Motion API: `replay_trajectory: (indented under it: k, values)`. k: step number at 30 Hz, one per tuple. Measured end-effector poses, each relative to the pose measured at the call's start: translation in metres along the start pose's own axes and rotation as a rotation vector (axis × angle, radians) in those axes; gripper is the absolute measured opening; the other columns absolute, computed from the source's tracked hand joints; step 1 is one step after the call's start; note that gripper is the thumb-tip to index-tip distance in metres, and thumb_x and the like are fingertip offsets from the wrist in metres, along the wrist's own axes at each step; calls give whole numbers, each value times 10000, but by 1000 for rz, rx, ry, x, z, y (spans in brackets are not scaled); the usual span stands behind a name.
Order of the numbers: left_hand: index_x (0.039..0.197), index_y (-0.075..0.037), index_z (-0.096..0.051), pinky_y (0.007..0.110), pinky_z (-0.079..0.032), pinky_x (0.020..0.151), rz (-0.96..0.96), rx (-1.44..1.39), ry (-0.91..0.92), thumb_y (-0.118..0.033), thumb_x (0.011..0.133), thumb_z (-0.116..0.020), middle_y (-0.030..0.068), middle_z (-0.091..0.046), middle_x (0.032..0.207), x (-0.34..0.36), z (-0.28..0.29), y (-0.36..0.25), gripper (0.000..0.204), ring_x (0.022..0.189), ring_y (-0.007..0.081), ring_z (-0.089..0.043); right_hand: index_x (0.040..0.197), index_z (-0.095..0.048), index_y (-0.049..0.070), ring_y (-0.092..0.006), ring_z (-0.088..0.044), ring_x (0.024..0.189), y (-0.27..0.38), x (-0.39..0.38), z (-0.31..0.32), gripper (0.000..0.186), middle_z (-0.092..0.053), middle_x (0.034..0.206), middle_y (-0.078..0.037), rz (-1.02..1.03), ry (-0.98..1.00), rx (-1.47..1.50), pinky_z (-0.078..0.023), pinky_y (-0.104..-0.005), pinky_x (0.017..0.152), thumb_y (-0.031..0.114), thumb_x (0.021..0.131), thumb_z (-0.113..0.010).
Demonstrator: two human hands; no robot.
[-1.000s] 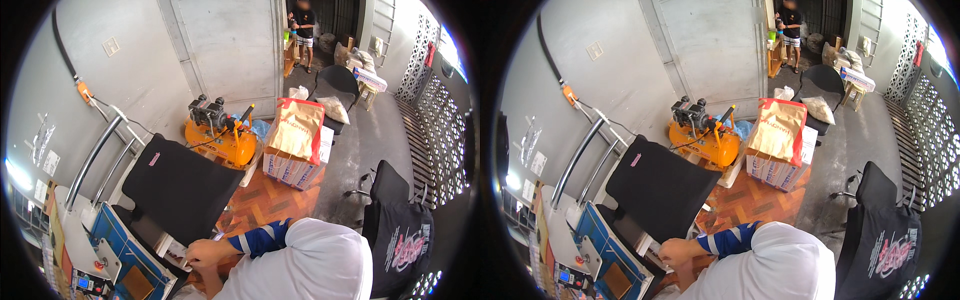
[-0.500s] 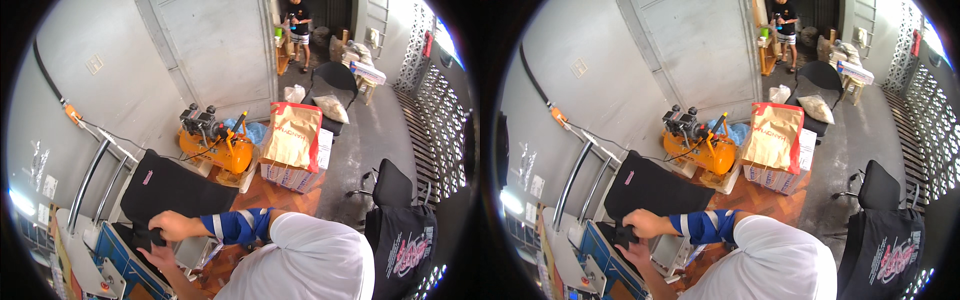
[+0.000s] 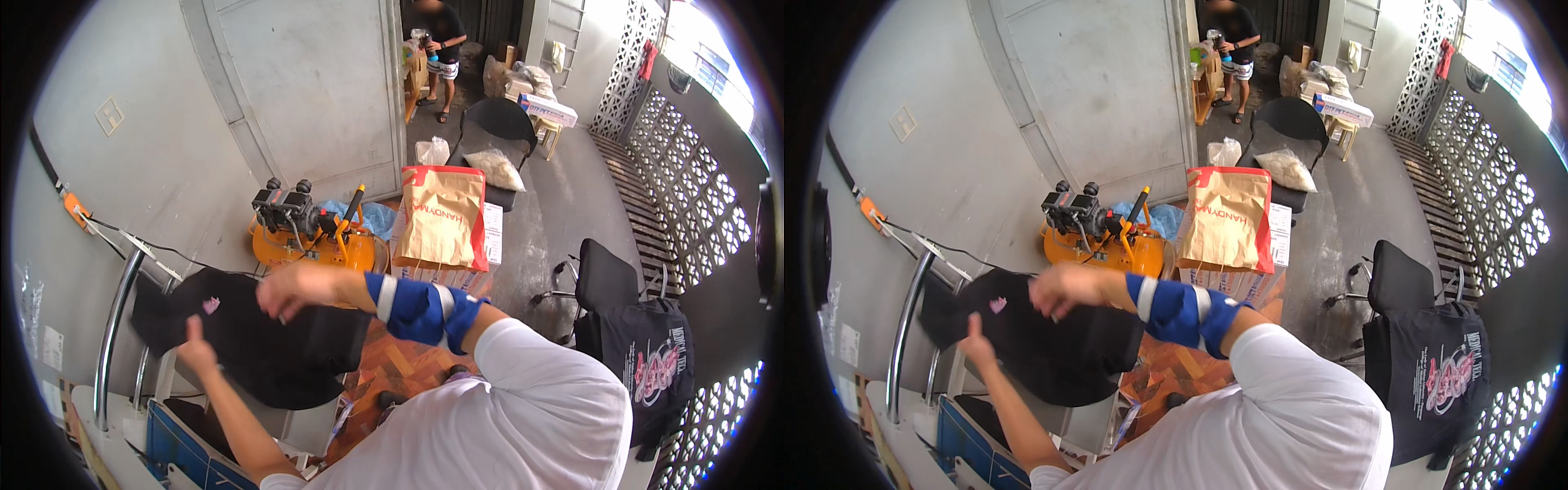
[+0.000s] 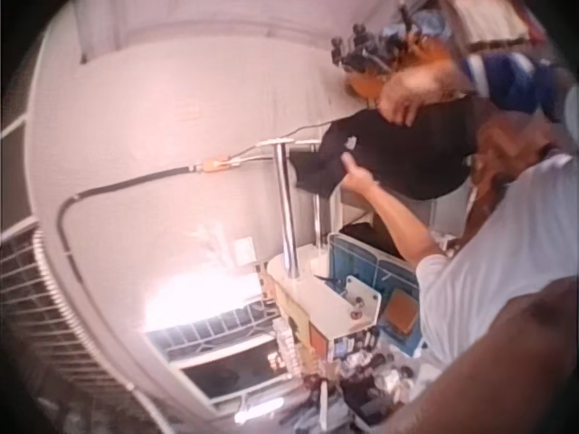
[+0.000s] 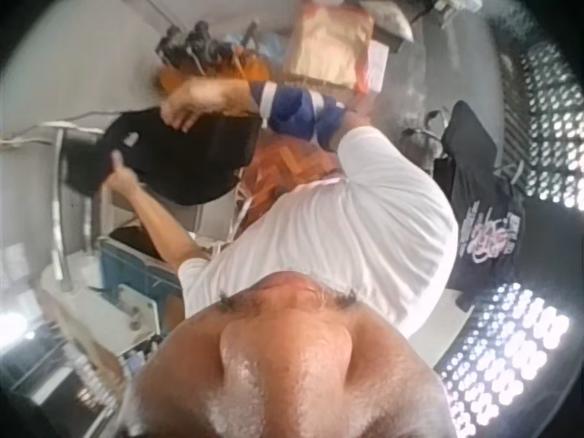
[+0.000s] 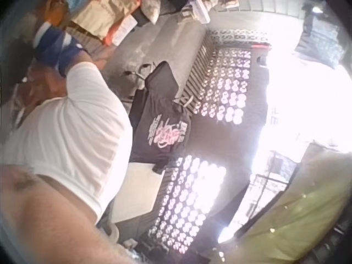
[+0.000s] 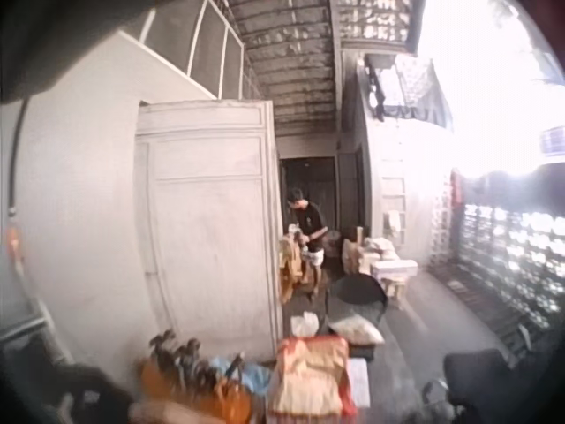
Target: The person places a black t-shirt on a heat press, aligns a printed design sheet on the shirt, closes the press, and then removes the finished shirt. The person repeats this process with another t-shirt.
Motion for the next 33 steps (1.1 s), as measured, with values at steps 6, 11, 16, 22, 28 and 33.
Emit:
replay_trajectory:
  k: [6, 11, 16, 22, 28, 33]
  values:
    - [945, -36, -728, 561, -414, 1093, -1073, 128, 867, -315, 841, -743, 195, -682, 1193, -178, -136, -201, 298, 1218, 404, -611, 1346, -559, -65, -307, -640, 1116, 115, -26, 41, 614, -660, 1192, -206, -52, -296, -127, -520, -426, 958, 258, 850, -720]
    - [1506, 11, -393, 366, -408, 1098, -370, -165, 687, -121, 942, -645, 135, -488, 1464, -136, -190, -234, 632, 1327, 208, -481, 1117, -668, -26, -145, -622, 866, 189, -149, -29, 325, -693, 937, -49, 122, 152, -518, -506, -304, 785, 212, 901, -706]
    - [1425, -17, -490, 350, -422, 1076, -291, -137, 1285, -105, 900, -691, 118, -524, 1419, -272, -321, -191, 569, 1306, 185, -491, 1106, -658, -18, -138, -611, 861, 215, -260, -30, 332, -689, 932, -41, 185, 353, -715, -496, -307, 788, 271, 948, -693]
    - [1280, -53, -630, 350, -433, 1061, -94, 60, 1326, -86, 849, -738, 118, -565, 1374, -312, -330, -153, 446, 1305, 188, -499, 1133, -696, 13, -157, -637, 890, 210, -344, 57, 305, -704, 936, -72, 94, 46, -634, -509, -318, 808, 261, 960, -658]
    - [1340, -80, -572, 439, -345, 1164, -102, -339, 1029, -126, 743, -814, 180, -421, 1557, -278, -197, -156, 646, 1460, 311, -377, 1150, -684, 13, -147, -644, 868, 164, -308, 74, 258, -709, 944, -72, 37, 35, -568, -519, -306, 797, 219, 1003, -635]
    - [1427, -59, -492, 415, -430, 1088, 280, 267, 792, -259, 665, -920, 187, -513, 1407, -328, -210, -48, 896, 1278, 295, -534, 1133, -700, -10, -140, -663, 852, 141, -242, 26, 232, -729, 912, -77, 234, 355, -556, -525, -298, 792, 162, 980, -683]
Point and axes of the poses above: each hand's wrist, its own x-axis towards the middle knuckle, its own z-axis out of the back of the hand, y = z × x, the point moved 7 cm from there along x, towards the middle knuckle
